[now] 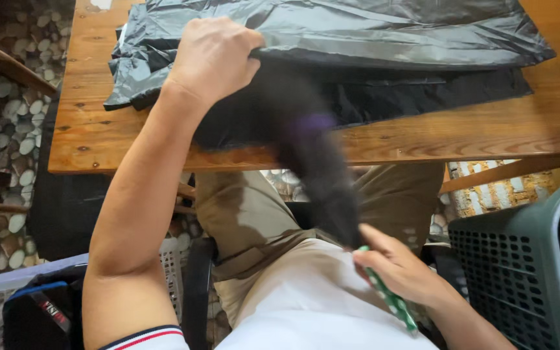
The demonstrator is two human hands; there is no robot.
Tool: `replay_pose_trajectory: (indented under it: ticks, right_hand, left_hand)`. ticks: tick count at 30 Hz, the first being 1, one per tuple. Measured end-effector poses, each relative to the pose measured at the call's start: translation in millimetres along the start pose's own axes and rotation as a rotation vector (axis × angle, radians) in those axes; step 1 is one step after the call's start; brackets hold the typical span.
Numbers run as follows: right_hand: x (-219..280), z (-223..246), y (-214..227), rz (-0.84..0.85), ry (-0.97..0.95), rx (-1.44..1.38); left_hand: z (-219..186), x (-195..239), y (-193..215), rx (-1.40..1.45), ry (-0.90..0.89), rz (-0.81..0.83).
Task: The person folds a large black plastic sheet on a wooden table, smoothing it into a compact rectangular shape. They then place the folded sheet into a white plastic basket and proceed to pack a black pouch into a drawstring bag.
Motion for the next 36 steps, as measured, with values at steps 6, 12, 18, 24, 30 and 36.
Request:
replay_pose_trajectory:
  ticks: [6, 12, 18, 24, 30, 36]
  right_hand:
    - [16, -35, 53, 0.057, 0.125, 0.517]
    - [107, -53, 172, -0.071, 0.389, 0.658]
    - [46, 74, 93, -0.351, 0.474, 0.310]
    - [11, 136, 70, -0.473, 0.206, 0.355]
    - [3, 62, 198, -0.983, 0.017, 0.672]
    - [-12, 81, 168, -1.055, 0.016, 0.838]
  left_hand:
    - [-19, 29, 3, 0.048, -0.073, -0.083]
    - [-35, 66, 8, 0.348, -0.220, -0.047]
    - [-52, 103, 7, 0.354, -0.210, -0.189]
    - [-46, 129, -40, 0.163, -0.062, -0.448]
    - [-36, 131, -29, 0.304, 0.069, -0.426]
    - [-61, 142, -22, 0.265, 0.264, -0.435]
Point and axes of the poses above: each hand's wrist, its own x-axis away from the middle knuckle, its own y-axis out of the back of the hand, z = x × y, the point moved 6 cm from there along -x, towards the middle knuckle, and after that the axes turned 2 degrees about y, right-handed, at the moved point
